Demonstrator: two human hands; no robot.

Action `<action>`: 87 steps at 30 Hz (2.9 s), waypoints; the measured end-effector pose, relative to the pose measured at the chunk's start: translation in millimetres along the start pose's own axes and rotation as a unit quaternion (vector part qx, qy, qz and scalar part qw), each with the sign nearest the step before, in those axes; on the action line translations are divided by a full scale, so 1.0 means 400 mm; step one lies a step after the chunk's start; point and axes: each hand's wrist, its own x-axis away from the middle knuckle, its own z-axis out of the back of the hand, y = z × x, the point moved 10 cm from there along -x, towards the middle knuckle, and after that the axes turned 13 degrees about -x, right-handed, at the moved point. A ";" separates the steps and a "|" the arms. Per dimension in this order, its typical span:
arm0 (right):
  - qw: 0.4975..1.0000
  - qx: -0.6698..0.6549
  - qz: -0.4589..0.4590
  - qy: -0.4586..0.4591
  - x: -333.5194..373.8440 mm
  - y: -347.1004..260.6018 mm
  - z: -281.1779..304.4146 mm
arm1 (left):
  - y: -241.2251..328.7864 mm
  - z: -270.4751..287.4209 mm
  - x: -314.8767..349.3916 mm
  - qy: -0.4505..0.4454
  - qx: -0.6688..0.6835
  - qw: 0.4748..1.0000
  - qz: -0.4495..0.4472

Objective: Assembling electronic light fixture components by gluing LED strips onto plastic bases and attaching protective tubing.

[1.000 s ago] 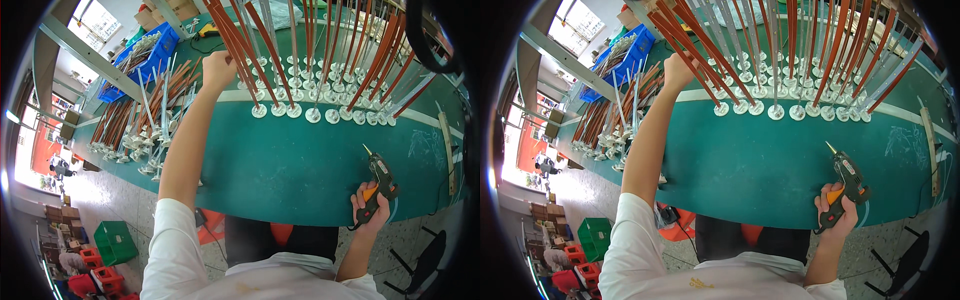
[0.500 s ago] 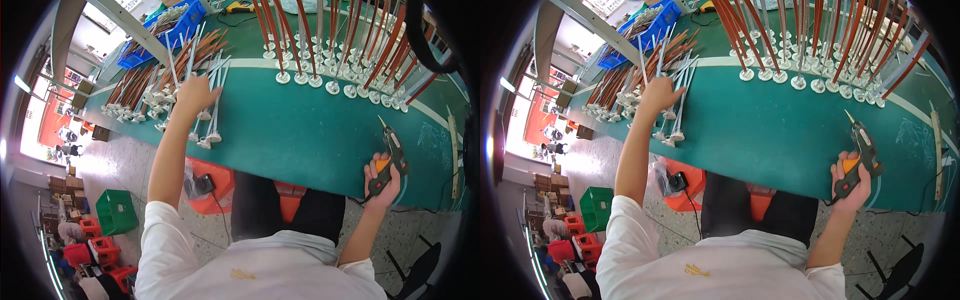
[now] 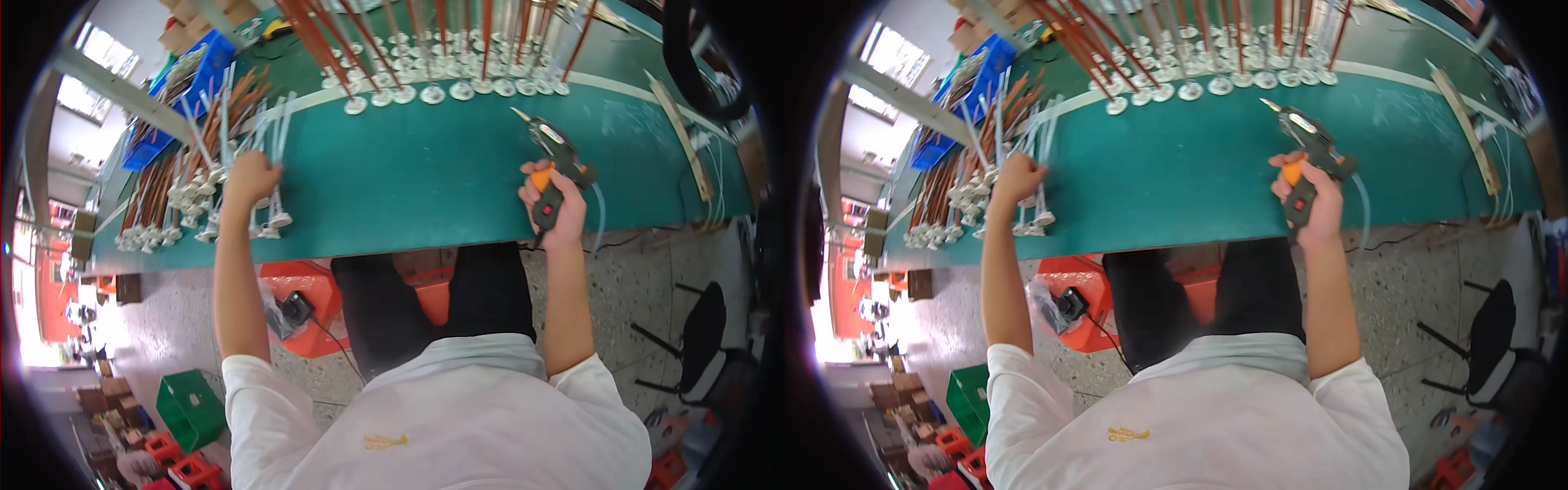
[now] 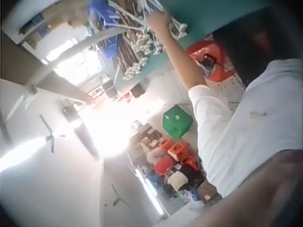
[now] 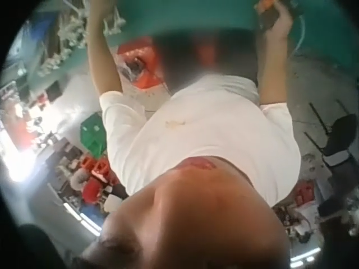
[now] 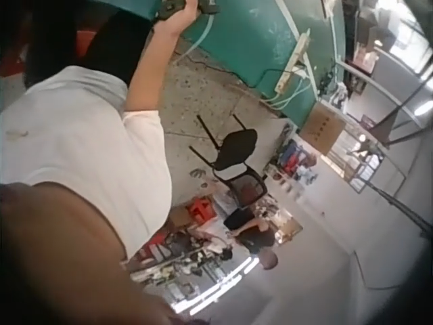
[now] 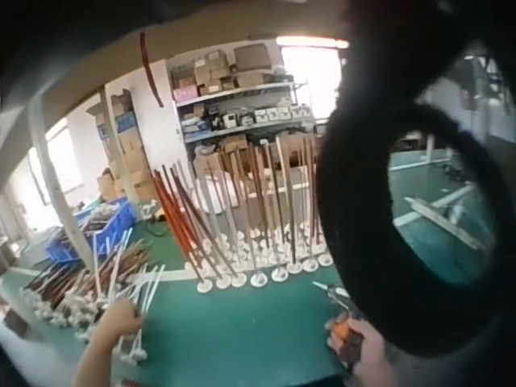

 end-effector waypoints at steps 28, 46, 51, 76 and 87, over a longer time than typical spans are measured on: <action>0.957 0.279 -0.074 -0.018 0.209 0.132 -0.125 | 0.328 0.232 0.372 0.277 0.500 0.821 -0.019; 0.859 0.486 0.059 -0.148 0.232 0.234 -0.223 | 0.423 0.207 0.378 0.282 0.390 0.869 -0.113; 0.851 0.509 0.033 -0.129 0.226 0.253 -0.200 | 0.408 0.192 0.361 0.282 0.411 0.862 -0.093; 0.819 0.541 0.082 -0.174 0.233 0.261 -0.230 | 0.400 0.186 0.355 0.288 0.436 0.848 -0.090; 0.828 0.533 0.081 -0.156 0.242 0.272 -0.210 | 0.397 0.182 0.353 0.273 0.448 0.848 -0.083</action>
